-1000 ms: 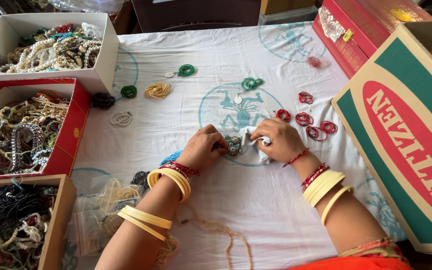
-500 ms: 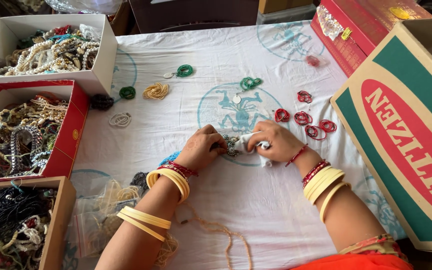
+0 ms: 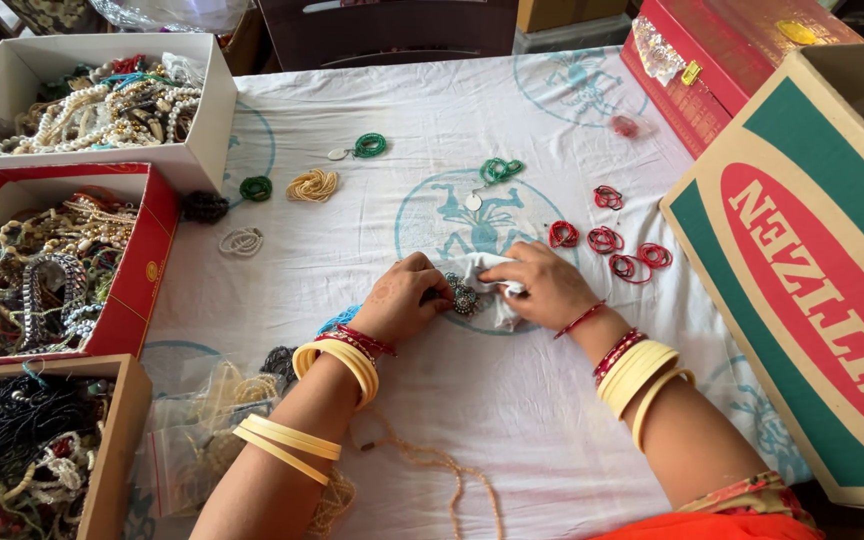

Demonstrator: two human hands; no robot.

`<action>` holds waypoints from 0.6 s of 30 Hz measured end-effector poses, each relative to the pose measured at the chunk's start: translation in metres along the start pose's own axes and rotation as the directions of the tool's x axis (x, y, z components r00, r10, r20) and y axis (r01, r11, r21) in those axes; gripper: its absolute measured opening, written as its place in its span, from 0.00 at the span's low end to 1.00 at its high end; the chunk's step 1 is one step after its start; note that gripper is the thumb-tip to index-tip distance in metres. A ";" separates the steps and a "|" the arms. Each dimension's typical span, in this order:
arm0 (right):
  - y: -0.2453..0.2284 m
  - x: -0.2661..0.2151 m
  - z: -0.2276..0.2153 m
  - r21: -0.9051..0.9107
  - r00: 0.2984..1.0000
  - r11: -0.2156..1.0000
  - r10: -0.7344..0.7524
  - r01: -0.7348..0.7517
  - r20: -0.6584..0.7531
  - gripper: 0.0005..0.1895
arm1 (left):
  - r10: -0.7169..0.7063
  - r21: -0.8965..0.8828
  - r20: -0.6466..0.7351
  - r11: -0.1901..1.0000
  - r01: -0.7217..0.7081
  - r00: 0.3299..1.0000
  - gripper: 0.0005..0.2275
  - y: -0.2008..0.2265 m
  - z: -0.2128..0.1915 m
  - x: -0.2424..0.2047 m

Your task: Sorting and cleaning various pieces of jewelry on a table.

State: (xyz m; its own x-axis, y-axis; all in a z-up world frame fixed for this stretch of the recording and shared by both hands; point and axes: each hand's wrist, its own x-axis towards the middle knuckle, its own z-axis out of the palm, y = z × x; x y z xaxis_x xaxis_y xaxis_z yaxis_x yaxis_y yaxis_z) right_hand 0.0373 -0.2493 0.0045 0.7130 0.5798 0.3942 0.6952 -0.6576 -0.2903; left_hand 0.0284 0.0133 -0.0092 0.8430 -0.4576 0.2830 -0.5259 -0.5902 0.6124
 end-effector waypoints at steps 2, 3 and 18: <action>0.007 -0.003 -0.007 0.004 0.998 0.998 0.058 -0.058 0.022 0.17 | 0.004 0.006 0.007 1.000 -0.004 1.000 0.05 0.000 0.000 0.001; 0.009 -0.004 -0.013 -0.026 0.990 0.992 0.126 -0.125 0.065 0.15 | 0.000 0.008 0.010 1.000 0.000 1.000 0.05 0.001 0.000 0.000; -0.029 -0.006 -0.031 -0.336 0.984 0.926 0.176 -0.174 -0.024 0.28 | 0.168 0.195 -0.033 0.968 -0.158 0.985 0.24 0.040 -0.014 -0.007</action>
State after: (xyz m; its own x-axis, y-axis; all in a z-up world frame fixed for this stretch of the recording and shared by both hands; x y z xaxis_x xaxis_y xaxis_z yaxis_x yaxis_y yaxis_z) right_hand 0.0098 -0.2482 0.0376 0.8217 0.4434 0.3582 0.4893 -0.8710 -0.0444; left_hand 0.0032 0.0022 0.0241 0.7461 -0.5278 0.4059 -0.6645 -0.6283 0.4045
